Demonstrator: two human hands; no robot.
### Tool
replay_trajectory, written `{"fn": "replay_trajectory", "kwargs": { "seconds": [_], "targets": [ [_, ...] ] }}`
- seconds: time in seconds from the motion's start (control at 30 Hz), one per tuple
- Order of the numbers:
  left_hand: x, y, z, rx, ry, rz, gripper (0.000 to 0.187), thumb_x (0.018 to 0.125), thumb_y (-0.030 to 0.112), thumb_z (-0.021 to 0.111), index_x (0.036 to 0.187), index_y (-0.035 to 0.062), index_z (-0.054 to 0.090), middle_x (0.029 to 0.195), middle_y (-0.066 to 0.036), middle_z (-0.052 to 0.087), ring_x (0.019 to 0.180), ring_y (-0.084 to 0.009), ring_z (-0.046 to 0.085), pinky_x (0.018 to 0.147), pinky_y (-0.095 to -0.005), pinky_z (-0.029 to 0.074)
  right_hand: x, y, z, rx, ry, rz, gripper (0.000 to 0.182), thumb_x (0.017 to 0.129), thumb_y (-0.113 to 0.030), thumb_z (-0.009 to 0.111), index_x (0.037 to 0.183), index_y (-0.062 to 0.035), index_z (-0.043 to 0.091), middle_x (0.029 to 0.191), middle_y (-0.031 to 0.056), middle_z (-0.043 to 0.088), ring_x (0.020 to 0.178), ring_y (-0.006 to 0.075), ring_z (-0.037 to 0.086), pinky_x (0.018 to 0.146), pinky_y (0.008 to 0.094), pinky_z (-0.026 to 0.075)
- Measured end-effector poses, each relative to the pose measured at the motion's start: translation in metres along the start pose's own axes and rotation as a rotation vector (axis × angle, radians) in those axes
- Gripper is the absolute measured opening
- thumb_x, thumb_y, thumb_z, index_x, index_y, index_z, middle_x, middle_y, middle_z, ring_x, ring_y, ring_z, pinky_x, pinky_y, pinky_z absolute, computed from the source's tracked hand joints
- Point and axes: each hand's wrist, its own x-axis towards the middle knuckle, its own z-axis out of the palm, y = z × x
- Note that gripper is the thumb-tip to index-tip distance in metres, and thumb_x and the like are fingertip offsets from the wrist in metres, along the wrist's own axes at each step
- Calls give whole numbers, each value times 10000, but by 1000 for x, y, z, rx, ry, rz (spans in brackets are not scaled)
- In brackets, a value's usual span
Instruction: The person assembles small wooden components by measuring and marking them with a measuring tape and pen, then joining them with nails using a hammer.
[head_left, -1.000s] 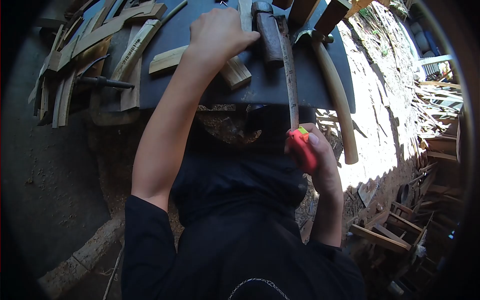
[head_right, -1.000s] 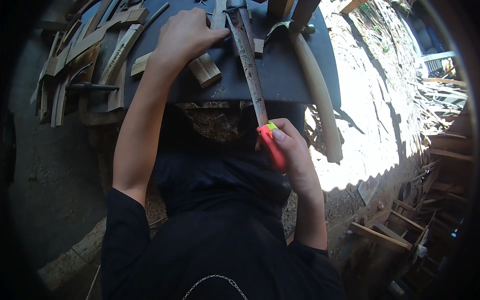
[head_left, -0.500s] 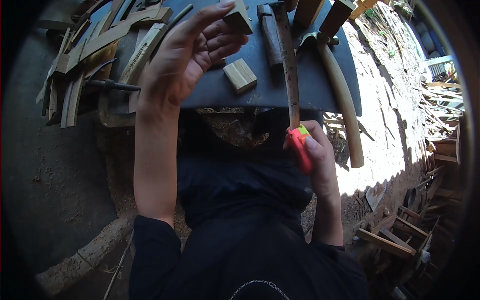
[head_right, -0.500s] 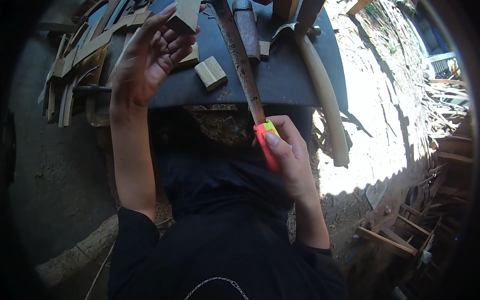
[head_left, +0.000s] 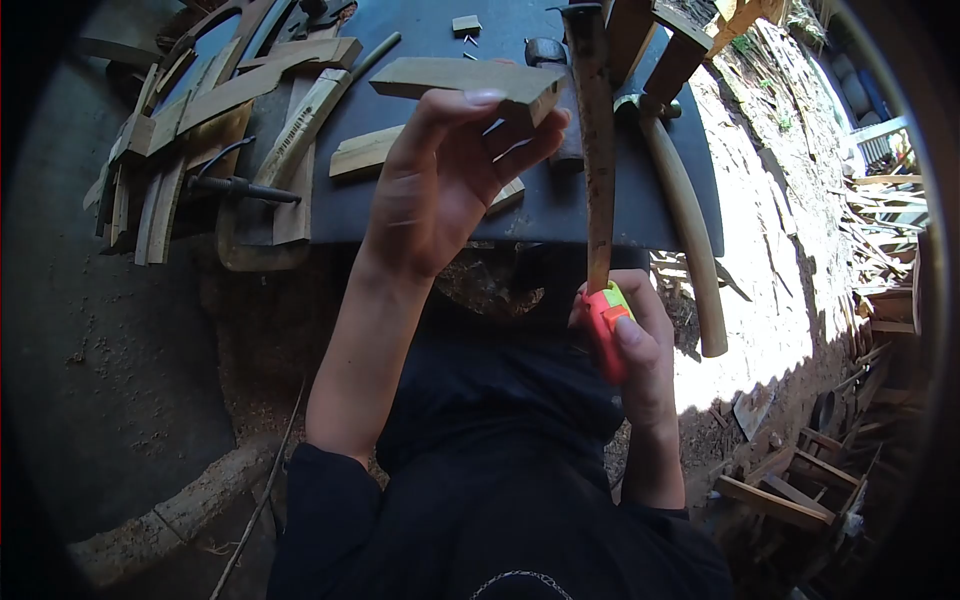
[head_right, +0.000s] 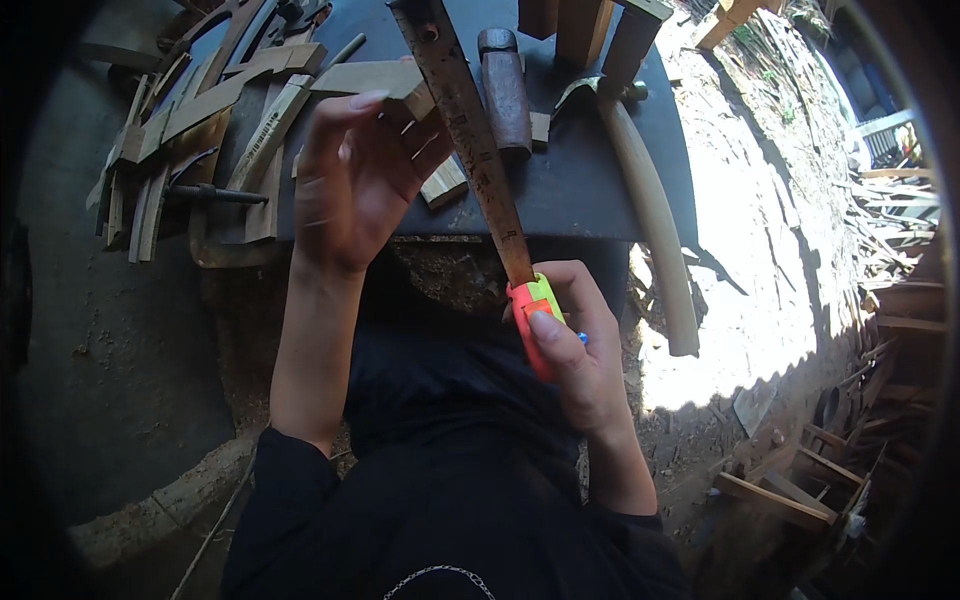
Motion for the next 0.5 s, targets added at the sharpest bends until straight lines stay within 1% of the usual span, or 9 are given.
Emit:
{"fn": "replay_trajectory", "kwargs": {
  "seconds": [0.1,0.13,0.23,0.27,0.37,0.4,0.5],
  "targets": [
    [-3,-5,7,388,135,89,348,1040,266,564,1234,-8,657,1228,-168,729,1182,-280,717,1106,-423,530,1,-4,-3,-34,11,-2,497,976,-420,648,1254,-11,589,1050,70,658,989,119,598,914,274,458],
    [-3,-2,7,427,107,63,367,1080,320,515,1236,16,651,1218,-154,728,1179,-267,718,1073,-408,537,1,-6,-4,-13,6,14,488,976,-414,648,1253,-17,590,1048,63,659,989,116,597,908,272,458],
    [-5,2,19,487,152,57,459,1122,423,454,1254,19,627,1239,-148,721,1180,-258,718,1055,-395,546,2,-2,-7,-39,-3,15,483,975,-412,648,1252,-21,590,1050,58,660,992,114,596,908,272,456],
    [-1,-3,33,425,267,98,597,1128,561,393,1264,25,618,1075,-96,714,1000,-199,722,928,-353,562,1,-2,-6,-44,-1,20,482,976,-412,648,1252,-21,590,1050,57,660,985,111,596,901,269,456],
    [-4,7,5,284,148,-30,646,1133,591,331,1305,37,614,915,-48,563,827,-159,574,827,-341,520,-3,-2,-4,-60,9,34,483,976,-414,650,1254,-24,591,1048,51,658,962,99,594,873,259,460],
    [-3,9,20,237,169,-73,529,1146,514,389,1184,48,637,745,19,424,627,-95,399,594,-269,420,-3,-2,-4,-63,9,35,485,976,-416,651,1256,-25,592,1048,48,657,952,94,593,859,255,462],
    [-2,13,7,-8,211,-112,358,1148,352,462,1003,58,605,657,67,341,545,-50,334,466,-217,326,-5,3,-4,-107,17,21,492,972,-424,658,1260,-31,595,1049,38,653,913,81,594,811,247,468]
  ]
}}
